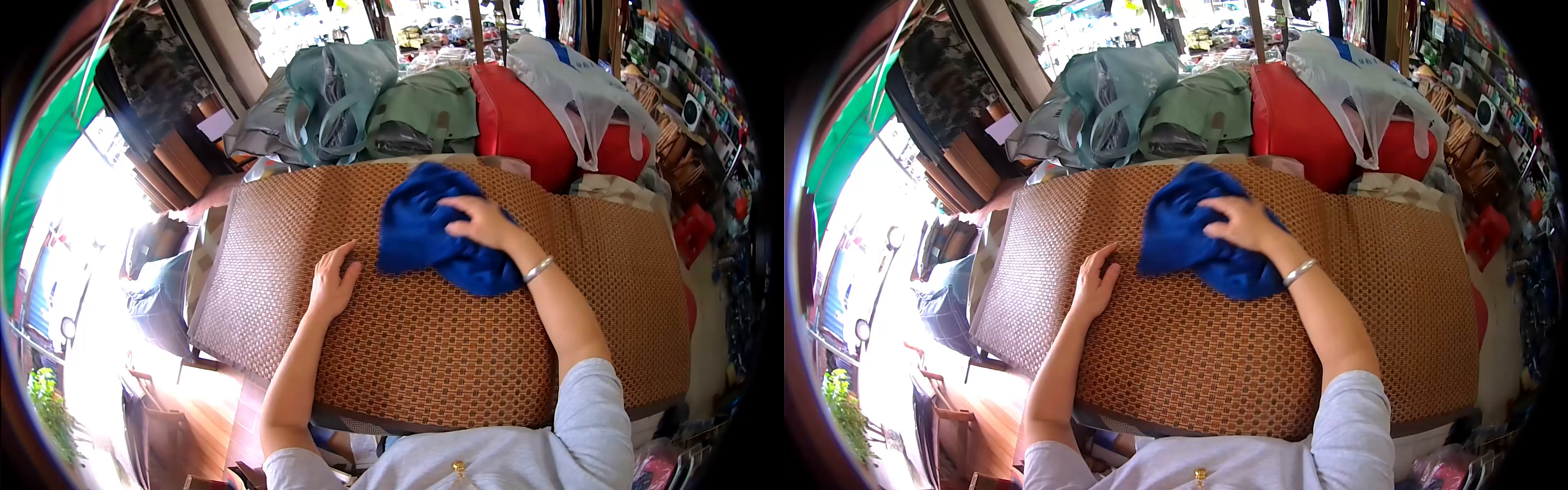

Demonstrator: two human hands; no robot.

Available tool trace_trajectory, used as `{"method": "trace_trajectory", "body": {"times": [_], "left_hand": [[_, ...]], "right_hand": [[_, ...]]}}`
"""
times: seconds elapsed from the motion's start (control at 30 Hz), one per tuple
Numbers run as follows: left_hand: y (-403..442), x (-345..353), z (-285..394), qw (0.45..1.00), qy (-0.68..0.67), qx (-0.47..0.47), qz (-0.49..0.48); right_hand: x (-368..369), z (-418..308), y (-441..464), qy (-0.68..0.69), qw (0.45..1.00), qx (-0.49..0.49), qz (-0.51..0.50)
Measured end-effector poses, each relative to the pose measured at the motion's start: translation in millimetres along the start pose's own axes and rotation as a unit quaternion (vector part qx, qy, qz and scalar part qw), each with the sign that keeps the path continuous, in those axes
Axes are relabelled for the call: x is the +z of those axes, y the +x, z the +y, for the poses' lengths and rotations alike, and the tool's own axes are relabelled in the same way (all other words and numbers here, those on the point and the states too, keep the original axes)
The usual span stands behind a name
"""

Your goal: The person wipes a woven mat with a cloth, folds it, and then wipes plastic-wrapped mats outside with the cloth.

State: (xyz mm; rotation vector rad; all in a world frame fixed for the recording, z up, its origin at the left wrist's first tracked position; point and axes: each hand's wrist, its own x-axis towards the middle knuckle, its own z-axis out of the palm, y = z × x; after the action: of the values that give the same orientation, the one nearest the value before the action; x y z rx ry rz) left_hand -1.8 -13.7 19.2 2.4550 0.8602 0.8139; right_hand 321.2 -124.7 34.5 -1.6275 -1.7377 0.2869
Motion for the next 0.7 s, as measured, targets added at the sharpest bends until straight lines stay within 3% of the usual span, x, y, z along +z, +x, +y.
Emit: {"method": "trace_trajectory", "body": {"times": [0.07, 0.17, 0.3, 0.37, 0.4, 0.43, 0.5, 0.57, 0.63, 0.7], "left_hand": [[-0.6, -0.7, -0.4, 1.000, 0.021, -0.001, -0.014], [-0.9, 0.3, -0.9, 0.999, 0.031, -0.001, -0.010], [-0.4, 1.2, 1.4, 0.999, 0.040, 0.000, -0.024], [1.7, 1.6, 2.4, 0.998, 0.055, 0.006, -0.020], [2.3, 1.0, 4.2, 0.998, 0.056, -0.001, -0.024], [1.8, 2.1, 3.9, 0.998, 0.059, 0.001, -0.035], [3.6, 2.0, 3.2, 0.999, 0.049, 0.006, -0.017], [2.7, 1.7, 0.0, 0.999, 0.039, 0.014, -0.020], [2.0, 1.5, -1.3, 0.999, 0.026, 0.019, -0.010], [0.6, 0.4, -1.6, 1.000, 0.010, 0.003, -0.015]], "right_hand": [[-24.1, 19.2, -11.7, 0.054, 0.992, 0.077, 0.081], [-37.3, 49.6, -62.5, 0.289, 0.934, 0.151, 0.148], [-44.4, 0.8, -148.8, 0.225, 0.949, 0.195, 0.099], [-39.3, -30.3, -179.4, 0.075, 0.989, 0.124, 0.034], [-36.9, -58.1, -186.9, 0.041, 0.993, 0.111, -0.010], [-33.4, -77.2, -185.9, 0.041, 0.998, 0.031, -0.036], [-29.3, -114.0, -171.9, 0.007, 0.982, -0.049, -0.181], [-13.9, -122.9, -150.4, 0.054, 0.965, -0.131, -0.221], [1.3, -109.3, -121.0, 0.099, 0.958, -0.134, -0.232], [7.7, -88.9, -88.0, 0.079, 0.974, -0.113, -0.182]]}}
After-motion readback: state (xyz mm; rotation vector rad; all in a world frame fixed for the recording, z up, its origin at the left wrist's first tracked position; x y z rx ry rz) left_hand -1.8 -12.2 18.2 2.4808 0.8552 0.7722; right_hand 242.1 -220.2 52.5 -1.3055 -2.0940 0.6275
